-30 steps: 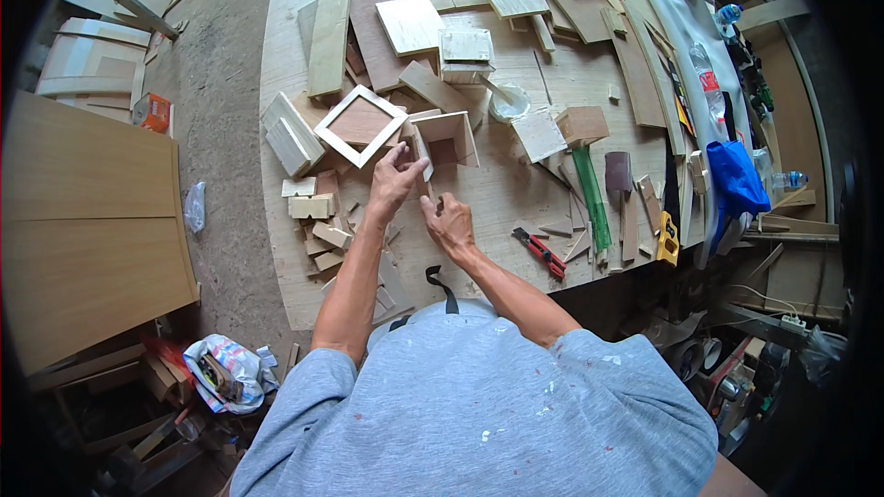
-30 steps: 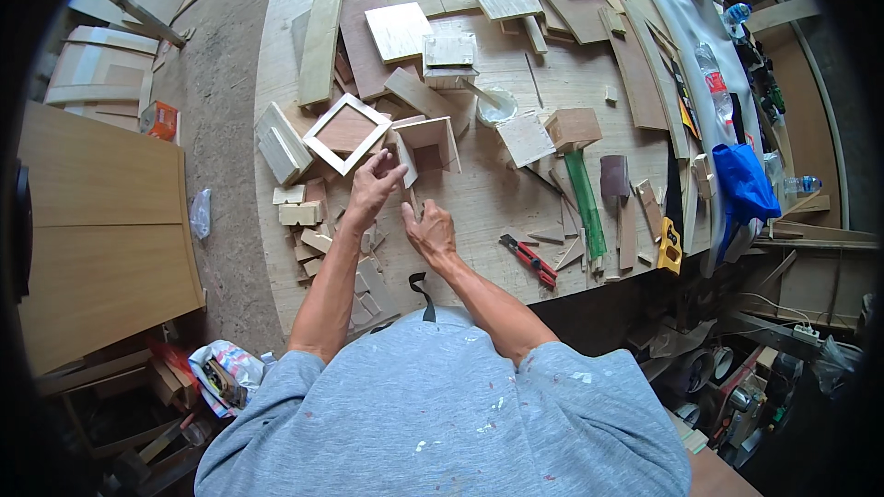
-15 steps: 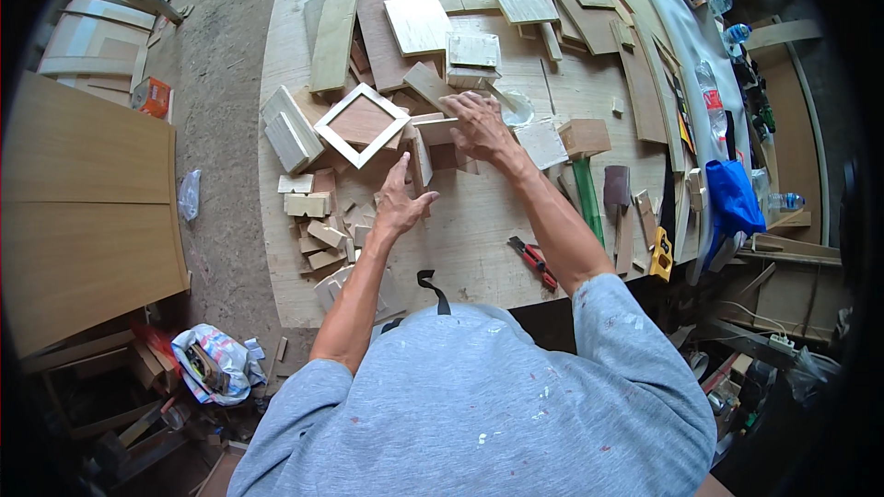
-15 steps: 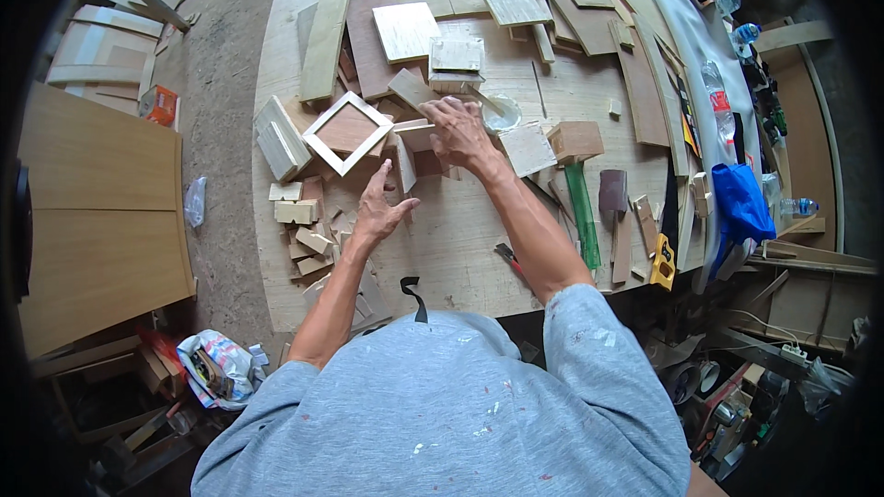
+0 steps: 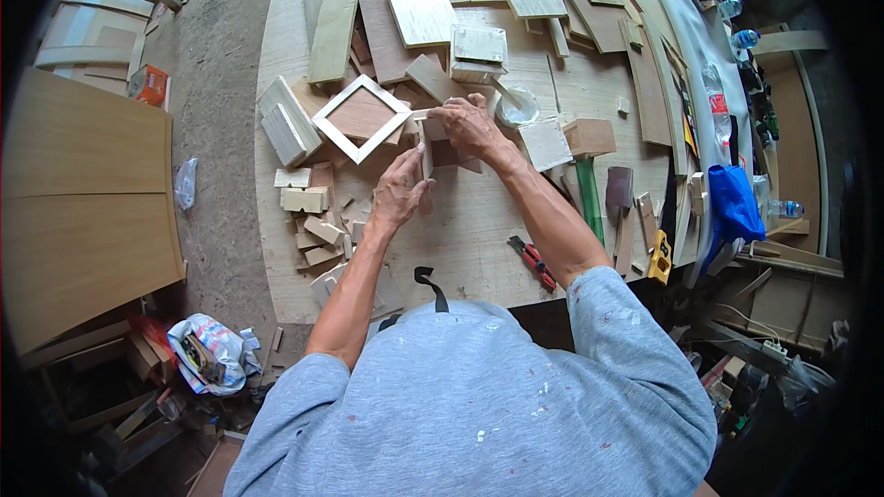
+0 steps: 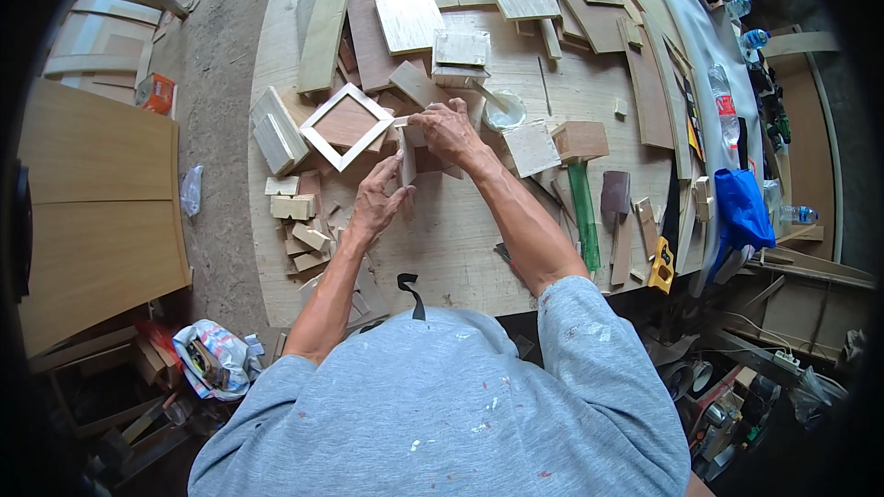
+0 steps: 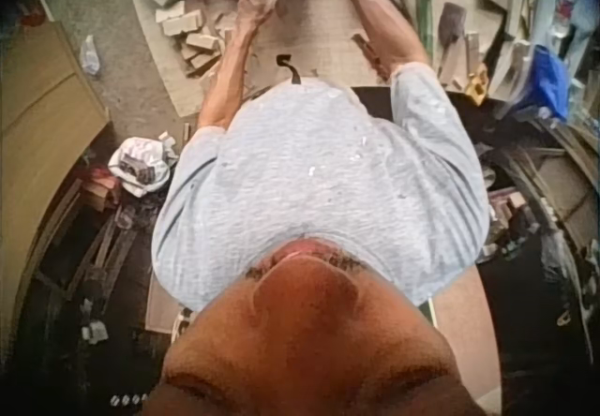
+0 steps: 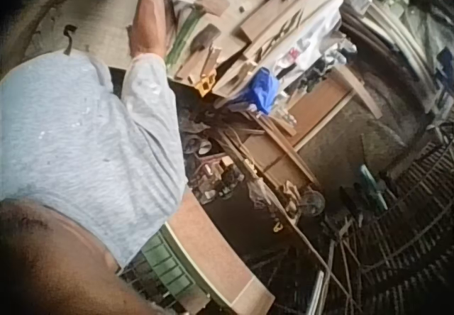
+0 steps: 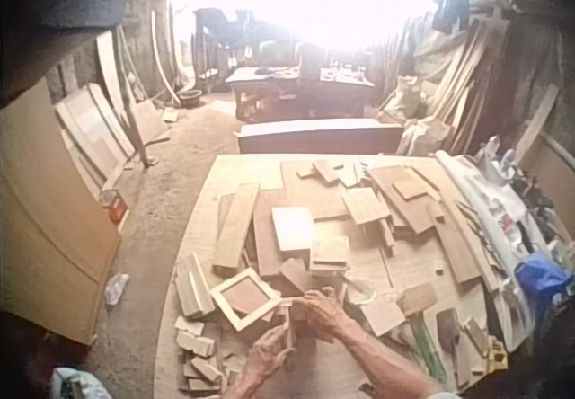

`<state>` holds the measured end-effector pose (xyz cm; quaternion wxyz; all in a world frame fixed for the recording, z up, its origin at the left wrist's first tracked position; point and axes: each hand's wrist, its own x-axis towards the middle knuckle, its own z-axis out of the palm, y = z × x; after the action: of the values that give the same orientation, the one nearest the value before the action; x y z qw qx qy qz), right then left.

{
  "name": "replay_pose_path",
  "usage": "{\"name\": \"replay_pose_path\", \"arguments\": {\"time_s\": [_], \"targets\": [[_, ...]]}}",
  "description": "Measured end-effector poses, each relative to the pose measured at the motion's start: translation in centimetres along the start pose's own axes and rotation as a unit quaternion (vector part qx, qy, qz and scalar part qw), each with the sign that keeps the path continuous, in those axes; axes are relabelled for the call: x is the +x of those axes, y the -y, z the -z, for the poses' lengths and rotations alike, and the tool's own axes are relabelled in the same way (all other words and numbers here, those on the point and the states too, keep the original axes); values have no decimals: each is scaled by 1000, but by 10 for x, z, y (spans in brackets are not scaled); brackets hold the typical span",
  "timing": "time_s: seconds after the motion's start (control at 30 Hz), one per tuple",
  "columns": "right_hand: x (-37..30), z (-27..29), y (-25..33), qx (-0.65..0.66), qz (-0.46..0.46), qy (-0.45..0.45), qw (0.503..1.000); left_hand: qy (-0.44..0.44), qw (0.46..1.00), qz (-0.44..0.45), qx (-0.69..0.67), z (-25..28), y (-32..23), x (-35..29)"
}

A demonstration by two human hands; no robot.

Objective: Assembling and gluing small wooden pieces on a workshop table.

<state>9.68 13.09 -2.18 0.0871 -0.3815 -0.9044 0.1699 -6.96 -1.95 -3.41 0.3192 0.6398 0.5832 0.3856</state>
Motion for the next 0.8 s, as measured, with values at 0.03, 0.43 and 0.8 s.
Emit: {"name": "replay_pose_path", "arguments": {"time_s": [0.03,0.43,0.8], "targets": [[-1,-1,-1,0,-2,0,1000,5,1000,2,-1,0,-1,1],[-1,4,6,11,-14,9,1000,5,999,25,-24,-2,-2,2],[4,-2,1,19,-30,40,999,4,1000,-2,25,-2,2,0]]}}
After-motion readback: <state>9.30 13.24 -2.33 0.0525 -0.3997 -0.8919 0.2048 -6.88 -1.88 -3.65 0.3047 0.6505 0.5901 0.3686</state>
